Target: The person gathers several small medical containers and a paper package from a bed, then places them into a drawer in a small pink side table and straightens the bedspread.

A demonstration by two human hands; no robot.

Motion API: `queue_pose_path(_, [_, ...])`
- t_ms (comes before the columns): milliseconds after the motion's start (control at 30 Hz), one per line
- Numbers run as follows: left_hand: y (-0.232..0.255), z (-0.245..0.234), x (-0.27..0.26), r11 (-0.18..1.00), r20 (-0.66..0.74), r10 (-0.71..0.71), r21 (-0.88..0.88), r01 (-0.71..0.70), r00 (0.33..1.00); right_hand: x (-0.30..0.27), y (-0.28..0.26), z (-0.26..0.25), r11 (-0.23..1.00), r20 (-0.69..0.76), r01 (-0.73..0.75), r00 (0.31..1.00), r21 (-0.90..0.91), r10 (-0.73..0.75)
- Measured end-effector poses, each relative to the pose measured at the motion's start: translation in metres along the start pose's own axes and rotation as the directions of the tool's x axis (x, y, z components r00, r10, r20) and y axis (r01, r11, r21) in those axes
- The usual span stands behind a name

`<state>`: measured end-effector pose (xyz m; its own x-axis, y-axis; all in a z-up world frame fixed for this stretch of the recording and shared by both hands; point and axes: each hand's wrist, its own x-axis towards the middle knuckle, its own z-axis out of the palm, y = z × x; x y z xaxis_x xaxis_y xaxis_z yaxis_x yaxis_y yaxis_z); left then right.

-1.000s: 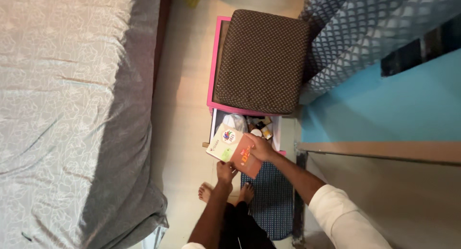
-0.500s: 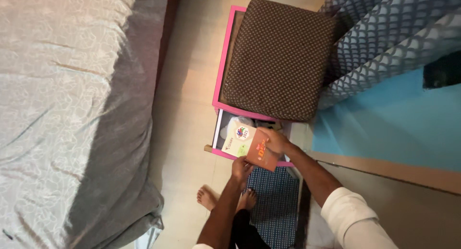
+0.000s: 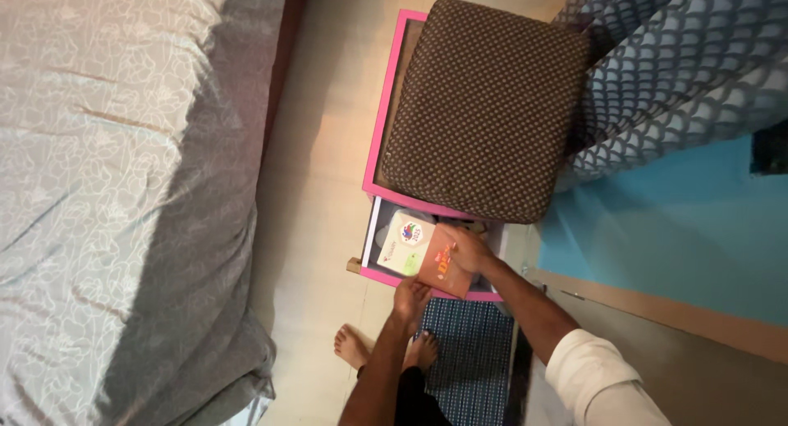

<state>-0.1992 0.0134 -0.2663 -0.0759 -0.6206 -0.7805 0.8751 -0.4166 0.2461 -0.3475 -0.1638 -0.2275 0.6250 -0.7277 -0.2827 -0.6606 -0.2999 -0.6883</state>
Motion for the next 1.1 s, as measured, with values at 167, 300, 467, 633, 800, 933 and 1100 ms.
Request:
queue_pose_path(167, [0.0, 0.0, 0.0, 0.999, -0.054, -0.051, 0.011, 0.051, 0.997, 0.004, 0.006, 0.002, 0.984, 0.023, -0.077, 0.996, -0.158, 0.081])
queue_pose_path(300, [0.003, 0.003, -0.002, 0.999, -0.061, -0.021, 0.04, 0.023, 0.998, -0.005, -0.009, -0.009, 0.991, -0.086, 0.068, 0.993, -0.119, -0.079])
queue_pose_path(467, [0.017, 0.003, -0.013, 0.971, -0.178, 0.044, 0.239, 0.0, 0.983, -0.013, -0.037, -0.011, 0.959, -0.067, 0.011, 0.997, -0.282, -0.031])
queue_pose_path(633, [0.046, 0.011, -0.046, 0.855, -0.18, 0.156, 0.518, -0.041, 0.971, -0.026, -0.055, -0.012, 0.947, -0.221, 0.137, 0.953, -0.291, -0.205])
queue_pose_path(800, [0.084, 0.034, -0.079, 0.771, -0.104, 0.371, 0.589, -0.243, 0.923, -0.028, -0.091, -0.01, 0.988, -0.069, 0.037, 0.996, -0.151, -0.048])
queue_pose_path(933, [0.109, 0.044, -0.103, 0.8, -0.102, 0.377, 0.537, -0.268, 0.921, -0.034, -0.128, -0.011, 0.97, 0.126, 0.046, 0.989, 0.238, -0.078])
queue_pose_path(1100, [0.137, 0.059, -0.132, 0.751, -0.133, 0.412, 0.61, -0.253, 0.902, -0.037, -0.176, -0.015, 0.959, 0.158, -0.039, 0.987, 0.281, -0.006])
